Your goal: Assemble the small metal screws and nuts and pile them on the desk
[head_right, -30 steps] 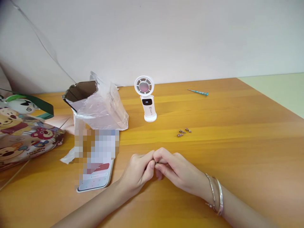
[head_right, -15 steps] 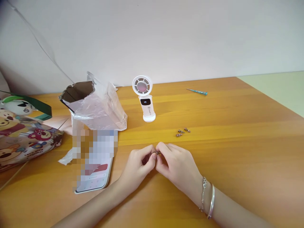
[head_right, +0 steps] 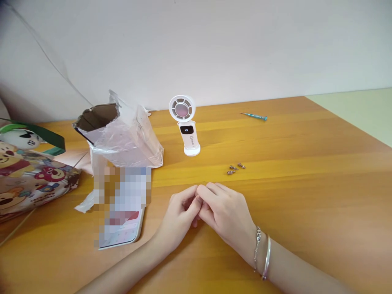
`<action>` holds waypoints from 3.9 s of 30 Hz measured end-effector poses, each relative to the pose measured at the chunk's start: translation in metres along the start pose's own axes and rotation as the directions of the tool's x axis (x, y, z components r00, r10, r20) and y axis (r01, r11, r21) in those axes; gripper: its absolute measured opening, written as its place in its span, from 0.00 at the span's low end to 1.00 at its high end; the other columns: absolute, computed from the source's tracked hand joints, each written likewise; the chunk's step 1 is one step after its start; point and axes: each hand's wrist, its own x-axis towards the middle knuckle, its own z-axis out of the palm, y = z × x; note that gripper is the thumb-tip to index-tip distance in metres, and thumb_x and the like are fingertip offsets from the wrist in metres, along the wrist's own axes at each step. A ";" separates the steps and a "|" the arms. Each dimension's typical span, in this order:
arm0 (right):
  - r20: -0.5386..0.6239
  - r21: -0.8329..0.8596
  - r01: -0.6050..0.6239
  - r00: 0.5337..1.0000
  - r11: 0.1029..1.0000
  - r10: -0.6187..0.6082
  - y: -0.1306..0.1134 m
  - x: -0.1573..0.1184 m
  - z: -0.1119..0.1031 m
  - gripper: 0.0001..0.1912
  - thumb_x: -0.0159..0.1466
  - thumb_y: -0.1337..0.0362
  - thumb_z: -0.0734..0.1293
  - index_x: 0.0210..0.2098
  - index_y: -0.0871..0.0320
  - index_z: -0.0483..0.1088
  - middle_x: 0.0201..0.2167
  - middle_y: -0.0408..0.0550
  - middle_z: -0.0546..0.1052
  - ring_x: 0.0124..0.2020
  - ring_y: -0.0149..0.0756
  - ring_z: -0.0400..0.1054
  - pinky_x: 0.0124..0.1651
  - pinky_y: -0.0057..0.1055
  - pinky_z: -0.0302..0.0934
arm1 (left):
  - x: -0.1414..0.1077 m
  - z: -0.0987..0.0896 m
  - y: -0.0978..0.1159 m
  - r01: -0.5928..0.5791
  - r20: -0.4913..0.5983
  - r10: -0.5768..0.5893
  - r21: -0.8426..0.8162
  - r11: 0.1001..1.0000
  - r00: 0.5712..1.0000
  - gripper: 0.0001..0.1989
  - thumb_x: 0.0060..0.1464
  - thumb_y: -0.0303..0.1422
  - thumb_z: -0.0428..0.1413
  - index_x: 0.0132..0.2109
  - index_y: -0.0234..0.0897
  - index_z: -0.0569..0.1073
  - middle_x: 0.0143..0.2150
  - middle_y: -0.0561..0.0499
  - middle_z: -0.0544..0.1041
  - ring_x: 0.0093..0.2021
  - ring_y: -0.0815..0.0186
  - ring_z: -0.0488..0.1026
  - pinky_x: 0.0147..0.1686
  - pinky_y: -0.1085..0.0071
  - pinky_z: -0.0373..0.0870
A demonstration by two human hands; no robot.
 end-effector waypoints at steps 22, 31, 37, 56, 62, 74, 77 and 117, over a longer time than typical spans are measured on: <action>0.124 0.327 -0.118 0.989 0.938 0.081 0.010 0.000 -0.007 0.06 0.60 0.71 0.57 0.35 0.54 0.61 0.28 0.40 0.73 0.29 0.30 0.68 0.34 0.27 0.61 | 0.002 -0.008 0.002 -0.085 0.054 0.084 0.011 0.996 0.995 0.11 0.59 0.33 0.44 0.28 0.36 0.62 0.21 0.57 0.63 0.23 0.72 0.60 0.23 0.76 0.56; 0.233 0.370 -0.130 0.971 0.920 0.044 0.012 0.002 -0.008 0.08 0.57 0.72 0.58 0.33 0.54 0.58 0.26 0.39 0.71 0.27 0.30 0.67 0.32 0.26 0.62 | 0.002 -0.008 -0.001 -0.081 0.052 0.077 0.087 0.993 0.996 0.09 0.53 0.29 0.45 0.27 0.34 0.65 0.19 0.56 0.62 0.21 0.72 0.59 0.22 0.76 0.55; 0.265 0.318 -0.108 0.964 0.942 0.021 0.013 -0.001 -0.004 0.08 0.56 0.72 0.58 0.31 0.53 0.53 0.24 0.38 0.67 0.24 0.29 0.63 0.29 0.25 0.59 | 0.002 -0.007 -0.004 -0.131 0.036 0.127 0.152 0.980 0.991 0.07 0.49 0.26 0.45 0.25 0.34 0.63 0.21 0.56 0.58 0.23 0.73 0.54 0.22 0.77 0.51; 0.172 0.116 0.018 0.984 0.993 -0.038 0.010 -0.004 0.000 0.10 0.53 0.71 0.57 0.28 0.53 0.48 0.19 0.35 0.61 0.19 0.27 0.55 0.21 0.23 0.50 | -0.002 -0.003 -0.003 -0.122 0.025 0.119 0.162 0.979 0.993 0.08 0.47 0.27 0.44 0.22 0.35 0.58 0.20 0.57 0.54 0.23 0.72 0.51 0.22 0.75 0.48; 0.179 0.133 -0.023 0.984 0.991 -0.001 0.011 -0.006 0.001 0.09 0.54 0.72 0.57 0.28 0.53 0.50 0.21 0.36 0.62 0.20 0.28 0.57 0.22 0.23 0.52 | -0.001 -0.004 -0.004 -0.143 0.018 0.142 0.179 0.973 0.990 0.09 0.48 0.26 0.45 0.22 0.35 0.58 0.20 0.58 0.55 0.22 0.73 0.51 0.22 0.76 0.49; 0.136 0.220 -0.074 0.990 0.973 0.045 0.015 -0.005 -0.010 0.07 0.59 0.70 0.59 0.37 0.53 0.59 0.32 0.42 0.72 0.34 0.33 0.68 0.37 0.30 0.61 | 0.002 -0.014 -0.003 -0.221 0.012 0.229 0.323 0.920 0.973 0.06 0.51 0.25 0.48 0.34 0.37 0.69 0.26 0.57 0.70 0.24 0.73 0.63 0.26 0.78 0.59; 0.174 0.281 -0.147 0.980 0.948 0.101 0.014 -0.004 -0.014 0.05 0.60 0.69 0.60 0.36 0.54 0.60 0.32 0.42 0.72 0.34 0.32 0.68 0.37 0.29 0.62 | 0.001 -0.017 -0.001 -0.247 -0.032 0.294 0.463 0.851 0.955 0.07 0.48 0.25 0.50 0.34 0.38 0.70 0.26 0.56 0.73 0.25 0.72 0.67 0.27 0.77 0.62; 0.125 0.134 -0.046 0.992 0.990 0.029 0.021 -0.007 -0.007 0.06 0.65 0.65 0.57 0.34 0.54 0.64 0.28 0.42 0.72 0.28 0.31 0.65 0.32 0.28 0.56 | 0.003 -0.029 -0.001 -0.282 0.152 0.244 0.670 0.687 0.958 0.03 0.57 0.33 0.47 0.36 0.41 0.65 0.29 0.59 0.75 0.28 0.70 0.71 0.24 0.75 0.58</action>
